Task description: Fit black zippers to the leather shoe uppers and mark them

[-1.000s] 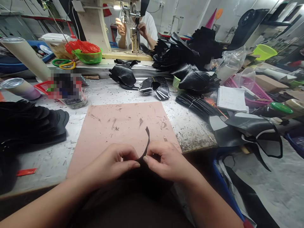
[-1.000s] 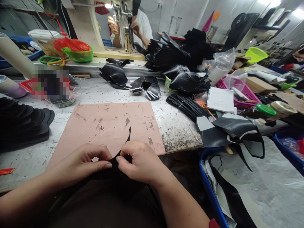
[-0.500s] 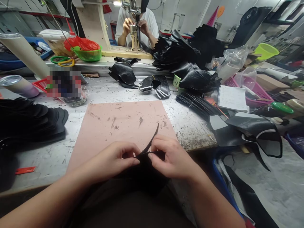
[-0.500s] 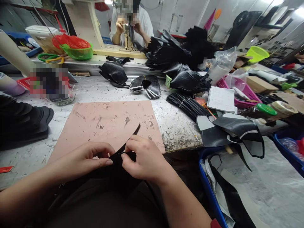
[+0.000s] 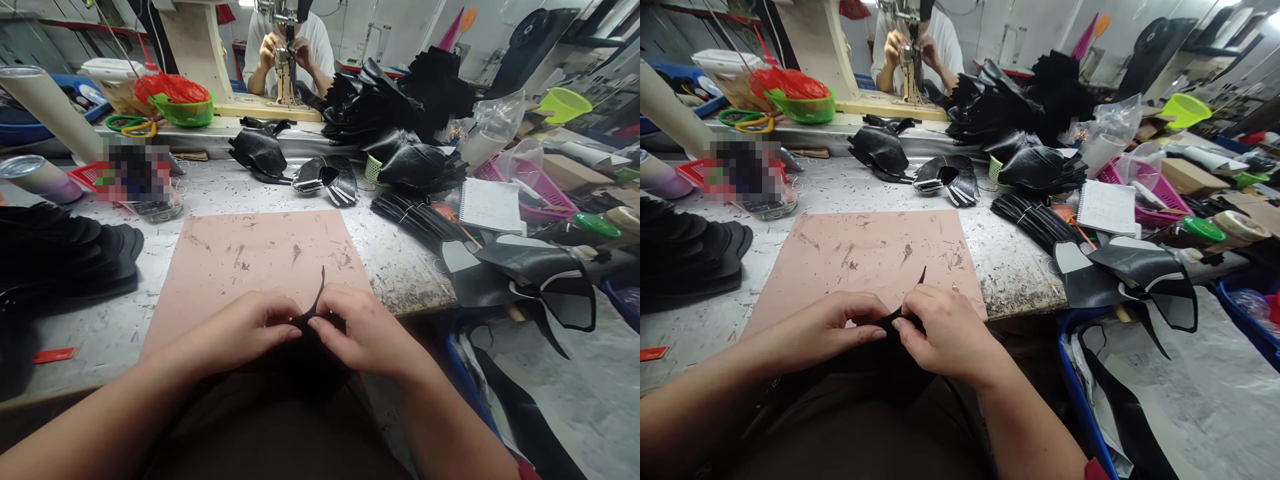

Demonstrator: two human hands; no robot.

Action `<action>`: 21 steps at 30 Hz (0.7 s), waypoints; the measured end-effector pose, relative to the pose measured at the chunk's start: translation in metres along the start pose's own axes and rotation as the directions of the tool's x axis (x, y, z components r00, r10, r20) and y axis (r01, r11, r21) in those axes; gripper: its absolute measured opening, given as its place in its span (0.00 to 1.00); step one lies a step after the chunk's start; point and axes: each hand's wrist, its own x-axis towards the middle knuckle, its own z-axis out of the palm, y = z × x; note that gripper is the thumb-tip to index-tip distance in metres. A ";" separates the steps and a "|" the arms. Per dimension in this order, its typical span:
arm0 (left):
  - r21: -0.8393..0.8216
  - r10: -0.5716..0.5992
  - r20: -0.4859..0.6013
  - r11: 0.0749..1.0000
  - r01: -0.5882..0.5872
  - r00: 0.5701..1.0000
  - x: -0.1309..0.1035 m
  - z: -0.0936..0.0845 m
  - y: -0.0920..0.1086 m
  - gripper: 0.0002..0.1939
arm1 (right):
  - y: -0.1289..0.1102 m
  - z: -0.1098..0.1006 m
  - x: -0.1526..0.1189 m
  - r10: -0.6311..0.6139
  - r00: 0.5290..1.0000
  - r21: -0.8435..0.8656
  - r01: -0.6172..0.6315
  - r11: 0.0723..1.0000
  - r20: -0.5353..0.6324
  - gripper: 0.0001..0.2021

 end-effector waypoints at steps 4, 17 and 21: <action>-0.019 0.019 -0.063 1.000 -0.020 0.998 0.003 0.003 0.000 0.10 | -0.001 -0.002 0.001 -0.018 1.000 0.013 0.018 1.000 0.004 0.03; -0.033 0.038 0.050 0.999 -0.037 0.998 0.002 -0.002 0.004 0.10 | 0.007 -0.007 0.005 -0.038 0.994 0.146 0.023 0.989 0.101 0.04; 0.021 0.042 0.063 0.999 -0.043 0.997 0.003 -0.005 0.008 0.11 | 0.005 -0.007 0.008 -0.011 0.991 0.082 0.000 0.997 0.131 0.04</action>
